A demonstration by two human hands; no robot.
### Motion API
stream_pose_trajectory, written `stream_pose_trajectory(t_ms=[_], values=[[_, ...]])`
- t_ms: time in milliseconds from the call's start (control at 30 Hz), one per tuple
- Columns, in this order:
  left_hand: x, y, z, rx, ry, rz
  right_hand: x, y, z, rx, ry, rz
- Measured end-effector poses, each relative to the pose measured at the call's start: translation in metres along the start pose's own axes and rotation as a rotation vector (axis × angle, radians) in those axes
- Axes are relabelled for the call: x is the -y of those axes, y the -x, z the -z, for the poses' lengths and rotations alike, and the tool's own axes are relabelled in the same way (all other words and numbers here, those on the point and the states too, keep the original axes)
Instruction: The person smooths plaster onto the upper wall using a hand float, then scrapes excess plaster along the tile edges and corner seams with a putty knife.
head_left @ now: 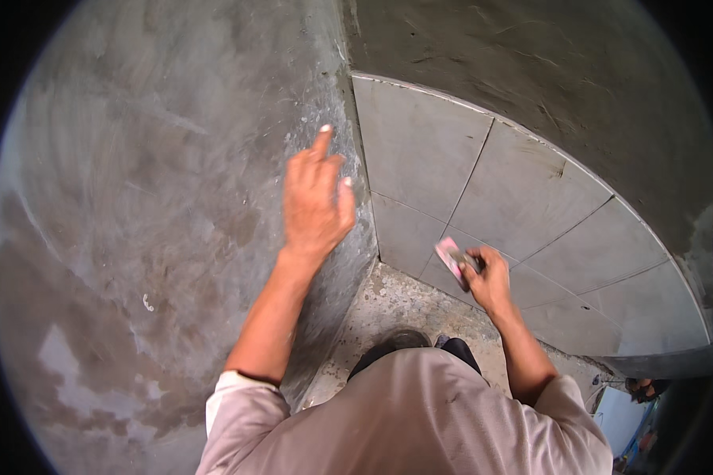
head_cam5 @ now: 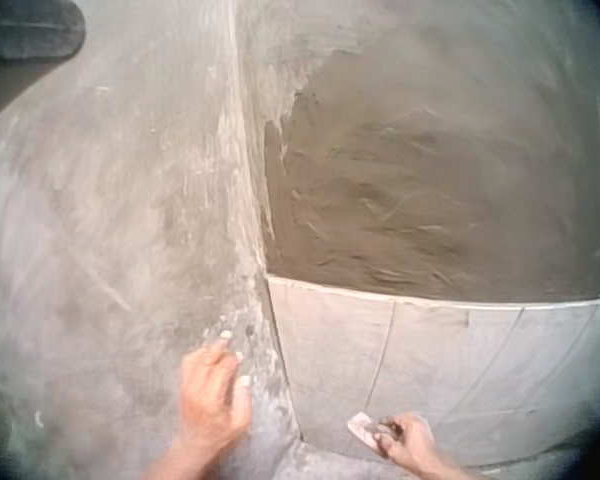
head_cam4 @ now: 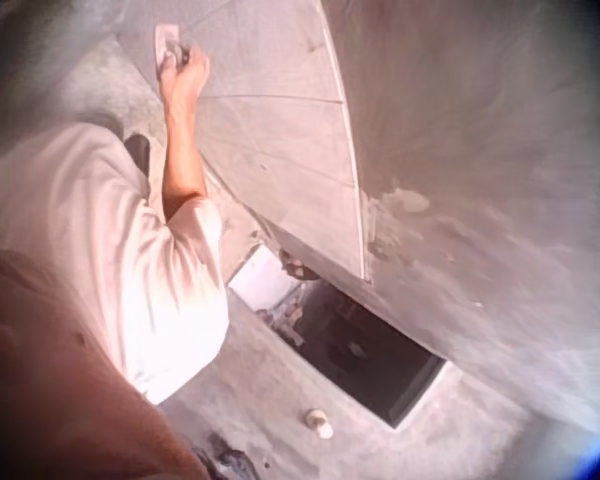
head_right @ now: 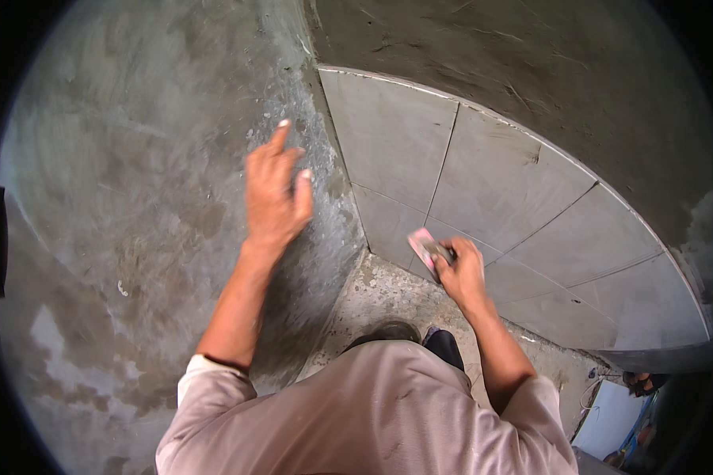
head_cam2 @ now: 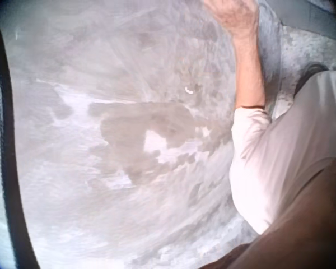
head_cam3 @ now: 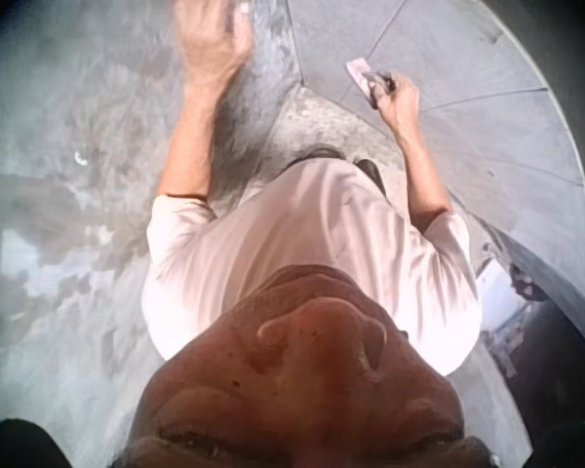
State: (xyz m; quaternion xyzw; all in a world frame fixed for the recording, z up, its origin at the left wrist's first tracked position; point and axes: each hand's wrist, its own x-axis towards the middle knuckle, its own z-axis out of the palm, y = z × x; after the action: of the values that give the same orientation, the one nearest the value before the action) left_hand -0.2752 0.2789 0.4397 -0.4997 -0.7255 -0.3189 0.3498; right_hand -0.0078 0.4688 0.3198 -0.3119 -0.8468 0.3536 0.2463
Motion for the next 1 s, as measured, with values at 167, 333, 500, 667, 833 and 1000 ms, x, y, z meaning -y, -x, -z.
stream_pose_trajectory(t_ms=[167, 333, 500, 667, 833, 1000], values=[[0.011, -0.029, -0.069, 0.217, -0.108, 0.08, -0.09, 0.068, 0.025, -0.032, 0.066, -0.132], [0.012, -0.07, -0.098, 0.24, -0.185, 0.173, -0.157, 0.118, 0.056, -0.076, 0.063, -0.328], [0.003, -0.07, -0.112, 0.222, -0.128, 0.31, -0.175, 0.12, 0.077, -0.071, -0.024, -0.394], [0.001, -0.035, -0.136, 0.229, -0.051, 0.402, -0.204, 0.117, 0.089, -0.098, -0.105, -0.418], [0.004, -0.041, -0.132, 0.015, -0.025, 0.322, -0.212, 0.113, 0.102, -0.097, -0.071, -0.443], [0.012, -0.048, -0.135, 0.052, -0.027, 0.329, -0.211, 0.111, 0.105, -0.079, -0.028, -0.424]])
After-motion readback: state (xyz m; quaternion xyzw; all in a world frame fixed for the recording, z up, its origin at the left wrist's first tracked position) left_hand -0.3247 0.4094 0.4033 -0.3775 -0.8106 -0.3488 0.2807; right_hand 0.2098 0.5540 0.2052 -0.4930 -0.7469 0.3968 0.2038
